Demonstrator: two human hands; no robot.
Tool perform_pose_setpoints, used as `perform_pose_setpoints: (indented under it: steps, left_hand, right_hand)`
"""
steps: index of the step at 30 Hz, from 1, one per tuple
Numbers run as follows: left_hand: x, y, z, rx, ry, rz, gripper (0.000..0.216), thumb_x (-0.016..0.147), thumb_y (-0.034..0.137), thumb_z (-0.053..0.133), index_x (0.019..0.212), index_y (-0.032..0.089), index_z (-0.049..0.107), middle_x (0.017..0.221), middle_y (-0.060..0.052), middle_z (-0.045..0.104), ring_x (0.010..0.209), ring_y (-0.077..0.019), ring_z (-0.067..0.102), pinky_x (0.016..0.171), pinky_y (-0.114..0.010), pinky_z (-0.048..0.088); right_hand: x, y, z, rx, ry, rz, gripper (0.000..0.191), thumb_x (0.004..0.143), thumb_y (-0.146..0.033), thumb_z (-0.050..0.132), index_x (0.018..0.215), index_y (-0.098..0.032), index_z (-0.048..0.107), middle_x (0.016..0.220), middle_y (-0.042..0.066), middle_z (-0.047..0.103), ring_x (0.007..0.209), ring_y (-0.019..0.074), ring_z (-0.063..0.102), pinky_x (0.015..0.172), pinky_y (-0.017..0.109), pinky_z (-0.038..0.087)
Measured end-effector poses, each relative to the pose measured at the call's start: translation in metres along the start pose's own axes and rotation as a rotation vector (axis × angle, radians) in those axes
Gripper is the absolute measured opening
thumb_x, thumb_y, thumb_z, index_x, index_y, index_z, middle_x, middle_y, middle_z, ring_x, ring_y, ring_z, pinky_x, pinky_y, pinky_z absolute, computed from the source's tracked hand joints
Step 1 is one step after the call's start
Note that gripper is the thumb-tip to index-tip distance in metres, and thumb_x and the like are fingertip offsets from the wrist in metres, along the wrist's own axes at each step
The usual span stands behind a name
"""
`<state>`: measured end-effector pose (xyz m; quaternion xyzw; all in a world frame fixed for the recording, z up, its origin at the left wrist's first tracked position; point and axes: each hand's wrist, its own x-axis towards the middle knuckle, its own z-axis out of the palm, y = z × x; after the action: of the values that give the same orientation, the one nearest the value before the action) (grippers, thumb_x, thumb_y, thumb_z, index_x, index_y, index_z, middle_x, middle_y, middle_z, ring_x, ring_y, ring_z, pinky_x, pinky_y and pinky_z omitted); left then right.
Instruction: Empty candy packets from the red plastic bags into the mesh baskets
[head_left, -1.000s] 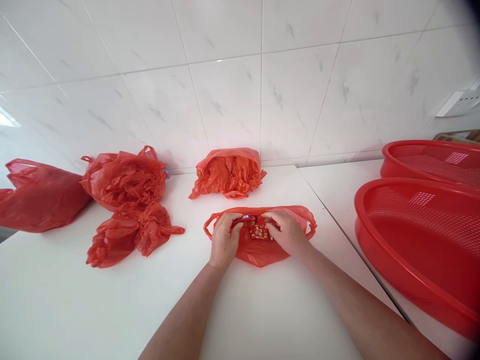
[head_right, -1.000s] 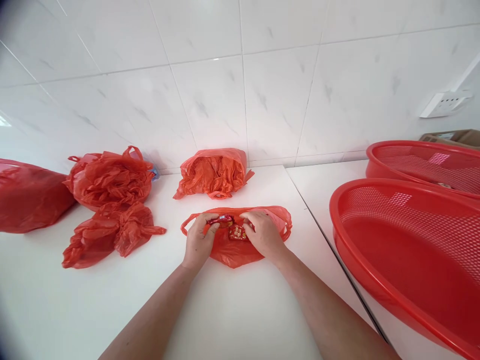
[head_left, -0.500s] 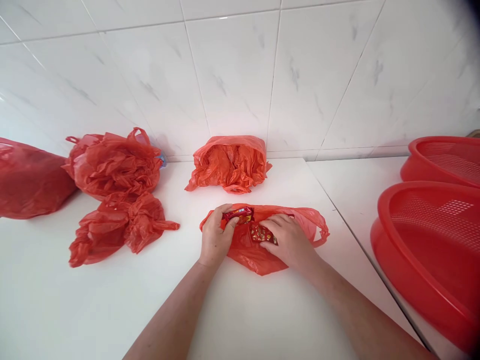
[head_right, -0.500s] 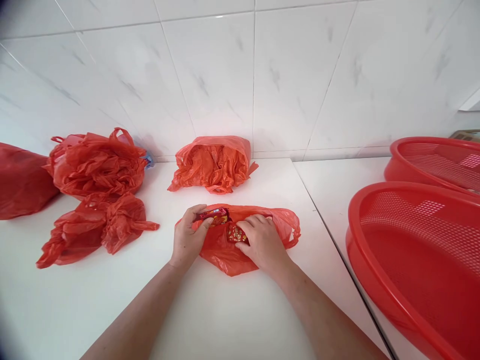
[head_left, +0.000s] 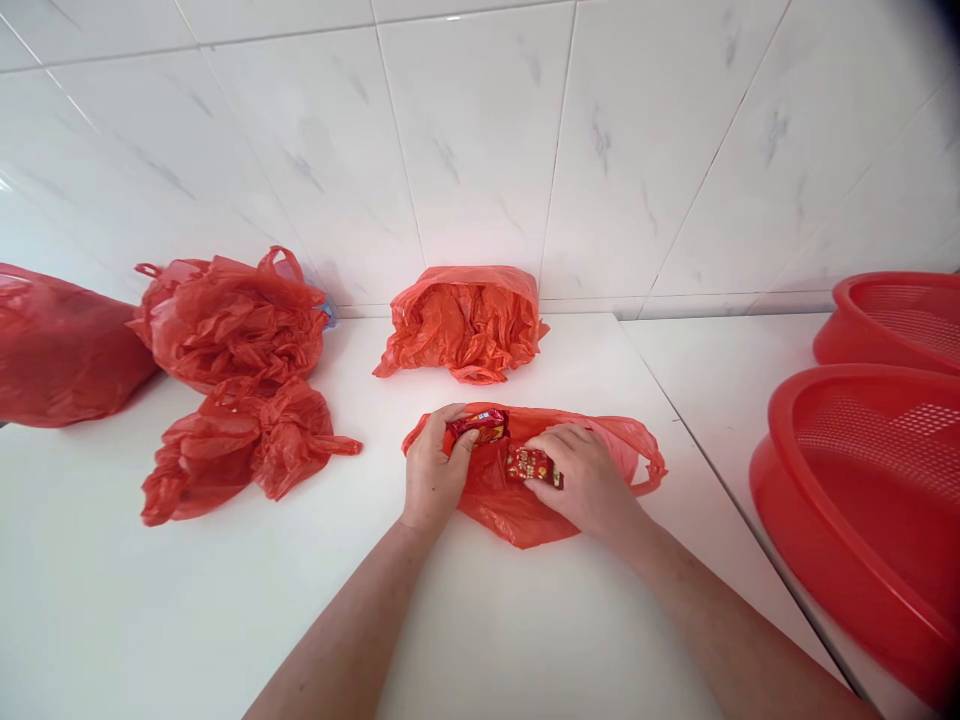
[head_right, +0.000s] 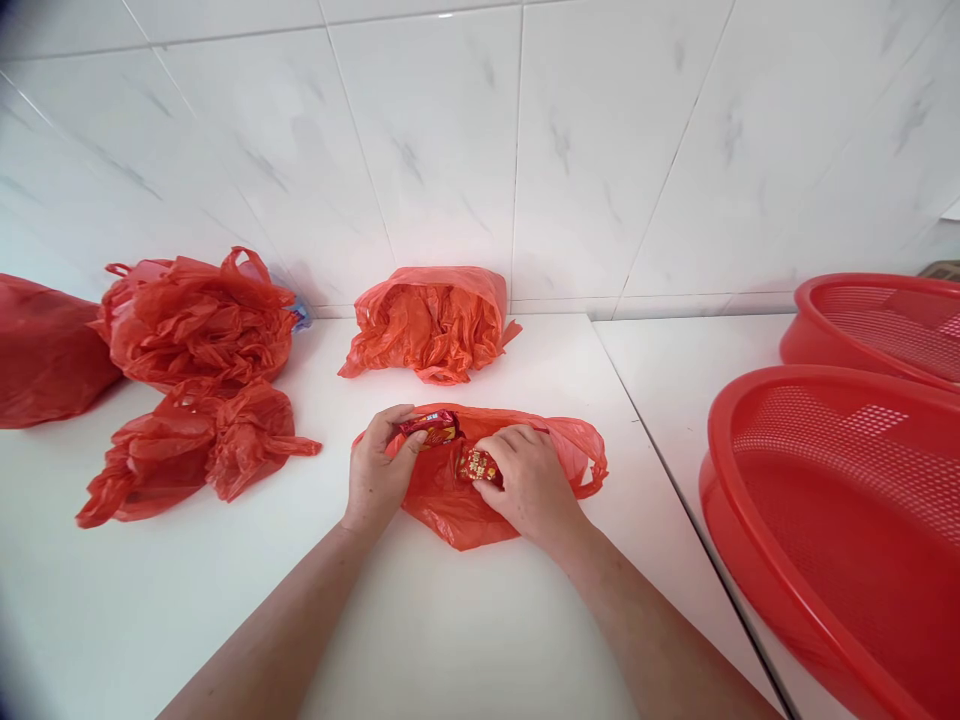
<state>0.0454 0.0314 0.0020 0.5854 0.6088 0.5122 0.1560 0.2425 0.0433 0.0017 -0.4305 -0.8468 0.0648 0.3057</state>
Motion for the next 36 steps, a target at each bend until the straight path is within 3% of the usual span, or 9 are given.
perform_pose_setpoints:
  steps: [9, 17, 21, 26, 29, 32, 36]
  left_hand:
    - [0.001, 0.002, -0.002, 0.025, 0.025, 0.004, 0.026, 0.082, 0.026, 0.054, 0.108, 0.024, 0.055, 0.104, -0.002, 0.065, 0.099, -0.018, 0.06, 0.087, -0.035, 0.049]
    - [0.001, 0.002, -0.002, -0.011, -0.007, 0.016, 0.023, 0.083, 0.026, 0.052, 0.106, 0.024, 0.057, 0.103, -0.002, 0.065, 0.096, -0.0175, 0.062, 0.086, -0.035, 0.049]
    - [0.0, 0.002, -0.002, -0.048, -0.02, 0.012, 0.025, 0.083, 0.027, 0.053, 0.108, 0.024, 0.057, 0.103, -0.003, 0.065, 0.095, -0.018, 0.062, 0.085, -0.036, 0.05]
    - [-0.009, 0.01, 0.0, -0.12, -0.064, 0.038, 0.029, 0.081, 0.028, 0.057, 0.11, 0.025, 0.055, 0.101, -0.003, 0.063, 0.09, -0.0171, 0.062, 0.081, -0.034, 0.052]
    - [-0.017, 0.017, 0.003, -0.198, -0.114, 0.038, 0.03, 0.081, 0.026, 0.058, 0.11, 0.025, 0.055, 0.097, -0.003, 0.061, 0.086, -0.0162, 0.061, 0.077, -0.033, 0.052]
    - [-0.021, 0.021, 0.005, -0.313, -0.165, -0.007, 0.031, 0.08, 0.026, 0.058, 0.111, 0.025, 0.053, 0.094, -0.003, 0.06, 0.086, -0.0162, 0.06, 0.076, -0.032, 0.052]
    - [-0.021, 0.023, 0.004, -0.398, -0.255, -0.021, 0.051, 0.079, 0.03, 0.061, 0.126, 0.027, 0.041, 0.1, -0.004, 0.06, 0.089, -0.0175, 0.06, 0.079, -0.035, 0.052]
  right_hand:
    - [0.0, 0.002, 0.001, 0.007, 0.107, -0.014, 0.026, 0.07, -0.014, 0.061, 0.095, -0.022, 0.058, 0.094, 0.004, 0.063, 0.094, 0.0229, 0.056, 0.086, 0.04, 0.044]
    - [-0.001, 0.009, 0.005, 0.014, 0.082, -0.011, 0.031, 0.074, -0.016, 0.063, 0.104, -0.022, 0.058, 0.115, 0.006, 0.061, 0.113, 0.0258, 0.051, 0.096, 0.046, 0.041]
    - [-0.001, 0.006, 0.002, 0.038, 0.123, -0.022, 0.024, 0.078, -0.017, 0.061, 0.102, -0.023, 0.059, 0.105, 0.006, 0.064, 0.103, 0.0248, 0.055, 0.091, 0.045, 0.043]
    - [0.0, -0.002, -0.003, 0.108, 0.172, -0.01, 0.022, 0.082, -0.032, 0.06, 0.102, -0.023, 0.058, 0.093, 0.007, 0.064, 0.092, 0.0252, 0.058, 0.083, 0.044, 0.045]
    - [-0.001, -0.006, -0.004, 0.15, 0.156, -0.007, 0.017, 0.083, -0.039, 0.059, 0.085, -0.022, 0.058, 0.081, 0.005, 0.063, 0.081, 0.0231, 0.057, 0.075, 0.04, 0.045]
    - [-0.002, -0.009, -0.003, 0.204, 0.121, 0.012, 0.026, 0.085, -0.037, 0.055, 0.066, -0.021, 0.05, 0.069, 0.003, 0.057, 0.07, 0.0194, 0.054, 0.067, 0.035, 0.044]
    - [-0.003, -0.012, -0.004, 0.27, 0.127, 0.035, 0.023, 0.087, -0.034, 0.052, 0.068, -0.021, 0.048, 0.069, 0.002, 0.055, 0.068, 0.0178, 0.051, 0.064, 0.033, 0.043]
